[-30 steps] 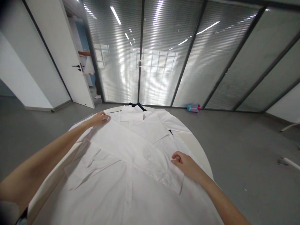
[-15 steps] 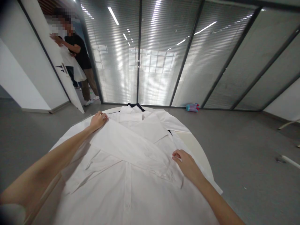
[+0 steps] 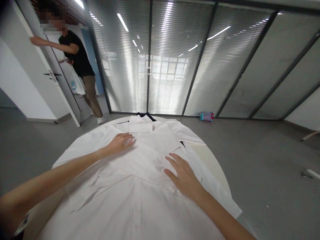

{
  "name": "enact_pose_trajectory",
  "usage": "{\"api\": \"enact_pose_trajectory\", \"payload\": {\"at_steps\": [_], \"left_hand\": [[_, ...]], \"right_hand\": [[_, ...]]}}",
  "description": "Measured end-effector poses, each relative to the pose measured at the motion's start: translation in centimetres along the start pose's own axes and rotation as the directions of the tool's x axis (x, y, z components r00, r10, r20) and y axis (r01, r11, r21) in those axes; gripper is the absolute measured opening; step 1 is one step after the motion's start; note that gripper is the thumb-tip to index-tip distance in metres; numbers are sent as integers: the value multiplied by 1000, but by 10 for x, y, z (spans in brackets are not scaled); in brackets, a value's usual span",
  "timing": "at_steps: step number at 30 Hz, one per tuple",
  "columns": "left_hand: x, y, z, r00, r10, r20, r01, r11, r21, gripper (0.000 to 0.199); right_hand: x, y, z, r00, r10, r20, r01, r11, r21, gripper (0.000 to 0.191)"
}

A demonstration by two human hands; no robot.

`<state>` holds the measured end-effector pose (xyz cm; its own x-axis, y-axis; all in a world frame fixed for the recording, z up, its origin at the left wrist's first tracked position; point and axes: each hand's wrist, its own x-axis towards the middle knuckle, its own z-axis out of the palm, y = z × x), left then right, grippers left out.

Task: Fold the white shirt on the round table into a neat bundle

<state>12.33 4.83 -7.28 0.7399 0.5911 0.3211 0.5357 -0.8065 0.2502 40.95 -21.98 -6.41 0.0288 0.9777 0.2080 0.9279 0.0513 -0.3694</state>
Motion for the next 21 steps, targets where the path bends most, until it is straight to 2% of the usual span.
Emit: {"api": "enact_pose_trajectory", "payload": {"at_steps": [2,4,7,10,13,16,18,21], "left_hand": [[-7,18,9,997,59,58,-57,998,-38,51],[-12,27,15,989,70,127,-64,996,-58,57],[-16,30,20,976,57,210,-46,997,-59,63],[-17,27,21,972,62,228,-52,997,-48,64],[-11,21,23,982,91,166,-89,996,-20,56],[8,11,25,994,105,4,-105,994,-4,47],[28,4,26,995,63,-82,-62,998,16,46],[61,-3,31,994,-23,-105,33,995,93,51]], "right_hand": [[3,-12,9,994,-56,90,56,998,-1,60],[2,-16,17,982,-92,164,95,995,-12,64],[-5,-10,25,967,-104,234,117,992,-43,64],[-12,-3,25,966,-90,242,109,992,-67,64],[-15,-1,25,969,-86,231,106,992,-74,64],[-15,-2,26,972,-89,218,110,990,-86,64],[-14,-4,26,973,-84,216,108,989,-99,64],[-14,-6,25,971,-69,229,95,990,-106,65]]}}
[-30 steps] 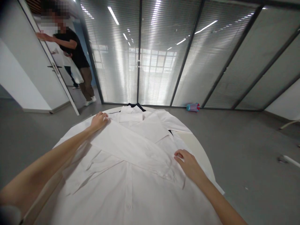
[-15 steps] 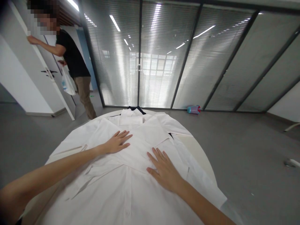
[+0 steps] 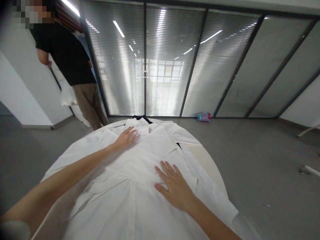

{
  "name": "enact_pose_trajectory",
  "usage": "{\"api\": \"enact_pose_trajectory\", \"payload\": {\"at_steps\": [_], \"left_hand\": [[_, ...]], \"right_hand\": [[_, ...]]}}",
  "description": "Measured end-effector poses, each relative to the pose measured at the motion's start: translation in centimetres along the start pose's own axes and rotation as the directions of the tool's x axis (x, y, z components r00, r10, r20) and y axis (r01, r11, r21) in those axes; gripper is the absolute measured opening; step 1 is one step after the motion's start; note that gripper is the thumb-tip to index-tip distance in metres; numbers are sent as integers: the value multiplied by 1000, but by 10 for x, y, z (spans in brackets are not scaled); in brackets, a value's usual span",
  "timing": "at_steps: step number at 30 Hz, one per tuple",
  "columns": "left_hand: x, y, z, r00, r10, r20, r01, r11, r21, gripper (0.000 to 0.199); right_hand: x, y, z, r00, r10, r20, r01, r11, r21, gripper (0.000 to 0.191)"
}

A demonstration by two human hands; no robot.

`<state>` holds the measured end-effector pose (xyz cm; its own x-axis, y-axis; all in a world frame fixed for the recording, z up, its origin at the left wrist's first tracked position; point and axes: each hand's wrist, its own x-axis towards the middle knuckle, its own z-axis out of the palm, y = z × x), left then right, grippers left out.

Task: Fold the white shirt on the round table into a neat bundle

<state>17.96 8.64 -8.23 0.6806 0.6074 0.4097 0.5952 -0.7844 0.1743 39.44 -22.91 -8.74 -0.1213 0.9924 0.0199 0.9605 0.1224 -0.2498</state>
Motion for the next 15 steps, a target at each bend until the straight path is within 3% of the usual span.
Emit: {"api": "enact_pose_trajectory", "payload": {"at_steps": [4,7,12,15], "left_hand": [[33,5,17,998,-55,31,54,997,48,59],[46,11,31,996,-33,78,30,998,50,65],[58,8,43,958,12,288,-36,996,79,69],[62,3,44,939,8,344,-38,996,81,70]], "right_hand": [[-1,-1,-3,1000,7,15,-7,1000,17,66],[-2,-2,-4,1000,-4,12,4,999,33,66],[-2,-1,-3,1000,-4,10,4,999,49,67],[-2,-1,-3,1000,-5,16,4,998,61,67]]}}
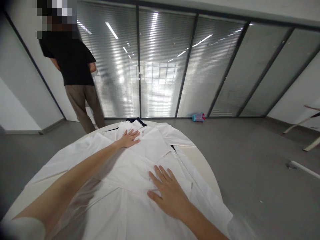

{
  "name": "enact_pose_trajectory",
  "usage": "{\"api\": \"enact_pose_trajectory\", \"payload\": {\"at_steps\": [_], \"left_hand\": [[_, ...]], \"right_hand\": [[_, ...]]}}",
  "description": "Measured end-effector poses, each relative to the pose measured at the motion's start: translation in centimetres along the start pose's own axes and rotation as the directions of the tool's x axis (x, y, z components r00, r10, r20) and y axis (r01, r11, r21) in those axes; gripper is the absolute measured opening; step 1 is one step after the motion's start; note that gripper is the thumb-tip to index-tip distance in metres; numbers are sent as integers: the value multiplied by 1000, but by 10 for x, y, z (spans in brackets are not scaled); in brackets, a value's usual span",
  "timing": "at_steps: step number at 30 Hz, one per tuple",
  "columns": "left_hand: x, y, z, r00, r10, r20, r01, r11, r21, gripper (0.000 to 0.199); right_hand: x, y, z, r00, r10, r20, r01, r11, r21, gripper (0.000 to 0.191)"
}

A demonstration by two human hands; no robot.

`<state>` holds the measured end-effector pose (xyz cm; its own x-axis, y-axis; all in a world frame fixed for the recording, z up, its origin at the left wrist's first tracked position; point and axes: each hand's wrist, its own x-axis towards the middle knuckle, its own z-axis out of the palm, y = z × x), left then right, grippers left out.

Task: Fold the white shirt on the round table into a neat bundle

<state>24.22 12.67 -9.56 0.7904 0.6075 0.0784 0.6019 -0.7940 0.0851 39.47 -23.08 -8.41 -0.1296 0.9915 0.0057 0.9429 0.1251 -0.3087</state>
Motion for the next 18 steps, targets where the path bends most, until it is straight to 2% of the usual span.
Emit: {"api": "enact_pose_trajectory", "payload": {"at_steps": [2,4,9,11,15,18], "left_hand": [[-1,0,-2,1000,3,16,-3,1000,5,71],[-4,3,-5,1000,8,-12,-8,1000,16,70],[-7,22,-8,973,55,-224,-49,998,32,62],[0,30,-6,977,58,-207,-59,998,0,63],[18,42,1,995,34,-97,-39,998,-48,68],[23,48,-1,997,26,-66,-29,998,-57,68]], "right_hand": [[0,0,0,1000,3,4,-3,1000,9,67],[0,-2,-2,1000,11,13,-11,1000,13,67],[1,-4,-6,999,28,26,-29,999,17,69],[1,-5,-7,999,34,32,-34,999,19,70],[0,-5,-6,999,31,28,-32,999,22,70],[0,-7,-3,1000,26,13,-27,998,56,71]]}}
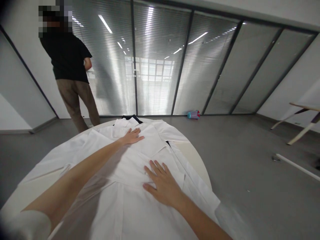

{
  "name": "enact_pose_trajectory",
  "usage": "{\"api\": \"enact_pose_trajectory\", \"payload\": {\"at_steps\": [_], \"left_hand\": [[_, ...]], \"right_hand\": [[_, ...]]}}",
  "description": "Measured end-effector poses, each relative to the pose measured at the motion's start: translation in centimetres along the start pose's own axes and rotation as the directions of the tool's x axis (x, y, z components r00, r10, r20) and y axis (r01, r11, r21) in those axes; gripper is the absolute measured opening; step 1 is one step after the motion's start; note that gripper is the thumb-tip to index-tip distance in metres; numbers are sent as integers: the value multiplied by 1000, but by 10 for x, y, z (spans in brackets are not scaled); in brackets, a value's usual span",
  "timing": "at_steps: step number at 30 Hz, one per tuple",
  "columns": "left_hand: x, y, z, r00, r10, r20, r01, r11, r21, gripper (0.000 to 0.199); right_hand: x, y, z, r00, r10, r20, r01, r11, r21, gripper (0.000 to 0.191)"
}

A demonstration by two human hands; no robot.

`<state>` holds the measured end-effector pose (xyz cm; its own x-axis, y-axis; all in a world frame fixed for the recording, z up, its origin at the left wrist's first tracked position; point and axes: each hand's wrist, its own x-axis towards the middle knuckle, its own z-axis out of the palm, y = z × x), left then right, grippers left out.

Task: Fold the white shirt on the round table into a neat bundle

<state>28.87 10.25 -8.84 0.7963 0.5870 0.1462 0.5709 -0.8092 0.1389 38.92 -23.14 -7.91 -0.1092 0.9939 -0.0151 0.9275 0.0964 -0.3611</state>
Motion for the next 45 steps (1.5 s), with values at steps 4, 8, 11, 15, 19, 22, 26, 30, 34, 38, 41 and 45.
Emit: {"api": "enact_pose_trajectory", "payload": {"at_steps": [4,8,11,15,19,22,26,30,34,38,41,45], "left_hand": [[-14,31,-12,992,6,-128,-7,1000,-2,49],[-48,108,-24,888,363,-282,-386,922,-29,27],[-82,179,-29,672,721,-172,-740,661,-122,22],[-123,258,-26,375,924,-68,-907,351,-234,31],[-146,298,-18,300,954,11,-930,295,-220,38],[-155,309,-17,308,951,-23,-939,300,-167,34],[-162,314,-23,268,963,0,-945,263,-196,34],[-168,317,-24,253,967,19,-944,251,-213,39],[-172,318,-16,318,947,-54,-936,304,-175,47],[-174,324,-10,371,927,-55,-922,361,-138,46],[-172,331,-10,389,921,-10,-913,384,-138,42],[-162,336,-11,322,947,13,-927,318,-196,33]], "right_hand": [[4,12,-10,994,18,-109,6,975,223,65],[6,48,-49,860,266,-436,12,843,538,54],[1,74,-81,756,390,-526,31,781,623,50],[-13,87,-100,723,456,-520,16,741,671,51],[-31,87,-102,732,456,-507,4,741,671,50],[-41,88,-102,741,454,-495,-20,751,660,49],[-46,90,-98,755,459,-469,-37,744,667,47],[-41,89,-91,789,431,-439,-39,747,664,45],[-38,88,-90,814,388,-432,-43,782,622,39],[-40,89,-92,816,383,-433,-40,785,618,35],[-42,88,-95,810,406,-423,-63,778,625,32],[-47,86,-99,801,415,-432,-67,778,624,30]]}}
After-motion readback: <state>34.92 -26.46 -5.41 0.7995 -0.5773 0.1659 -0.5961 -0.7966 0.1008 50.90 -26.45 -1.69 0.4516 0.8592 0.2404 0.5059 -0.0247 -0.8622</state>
